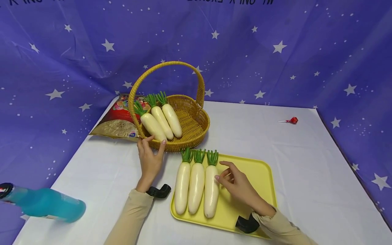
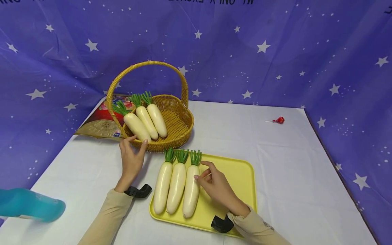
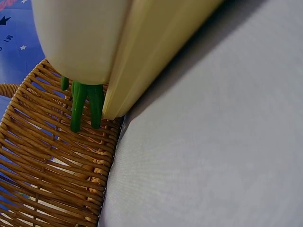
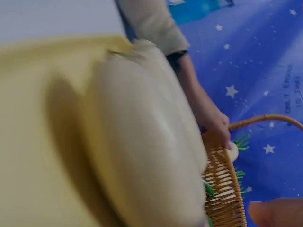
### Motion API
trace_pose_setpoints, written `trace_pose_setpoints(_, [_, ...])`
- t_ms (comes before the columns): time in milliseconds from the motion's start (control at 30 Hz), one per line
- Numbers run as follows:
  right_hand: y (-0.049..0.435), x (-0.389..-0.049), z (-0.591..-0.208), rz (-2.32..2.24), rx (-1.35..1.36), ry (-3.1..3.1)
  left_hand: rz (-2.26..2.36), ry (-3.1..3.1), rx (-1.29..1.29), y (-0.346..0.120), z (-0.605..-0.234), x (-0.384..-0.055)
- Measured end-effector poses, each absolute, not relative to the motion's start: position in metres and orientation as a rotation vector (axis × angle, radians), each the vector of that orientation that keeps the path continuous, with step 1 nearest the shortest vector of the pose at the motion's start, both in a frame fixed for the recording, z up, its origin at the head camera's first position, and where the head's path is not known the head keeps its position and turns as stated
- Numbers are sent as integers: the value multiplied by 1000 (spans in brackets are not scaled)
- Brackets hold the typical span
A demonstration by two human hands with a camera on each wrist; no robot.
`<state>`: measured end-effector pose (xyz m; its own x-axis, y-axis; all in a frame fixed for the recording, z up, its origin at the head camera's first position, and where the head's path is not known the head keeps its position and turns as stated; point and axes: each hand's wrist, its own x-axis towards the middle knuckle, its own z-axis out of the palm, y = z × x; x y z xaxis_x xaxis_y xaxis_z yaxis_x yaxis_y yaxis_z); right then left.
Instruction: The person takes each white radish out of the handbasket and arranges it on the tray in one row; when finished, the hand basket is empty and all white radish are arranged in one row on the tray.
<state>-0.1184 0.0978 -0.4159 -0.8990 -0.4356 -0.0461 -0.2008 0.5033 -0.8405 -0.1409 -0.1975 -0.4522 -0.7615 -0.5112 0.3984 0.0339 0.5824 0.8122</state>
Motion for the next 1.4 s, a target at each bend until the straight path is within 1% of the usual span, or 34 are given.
trace_pose_setpoints(233, [76,-147,-403,-1633,-683,2312,-1153,-2209,390,-197,-451,-141])
trace_pose_setpoints(433, [34,-177,-395,-1954,-854,2135,-1153,-2204,393,-197,-451,-141])
trace_pose_setpoints(533, [9,-195,-393,-2082,-893,2088,-1151,-2195,391,-197,-451,-141])
trace_pose_setpoints(667, [-22,-221,-391,-2192,-795,2037,-1152,-2190,392,-195,-450,-141])
trace_pose_setpoints(833, [-52,-248,-389,-2312,-520,1895,-1147,-2190,381,-195,-449,-140])
trace_pose_setpoints(1000, [-70,-266,-390,-2364,-303,1725,-1128,-2190,377,-195,-450,-139])
trace_pose_setpoints(1167, [-75,-278,-392,-2173,-118,1751,-1127,-2188,369,-195,-450,-139])
trace_pose_setpoints(1267, [-77,-283,-391,-1967,-75,1836,-1129,-2184,367,-195,-450,-139])
trace_pose_setpoints(1400, [-79,-287,-390,-1800,-63,1853,-1129,-2182,360,-195,-450,-140])
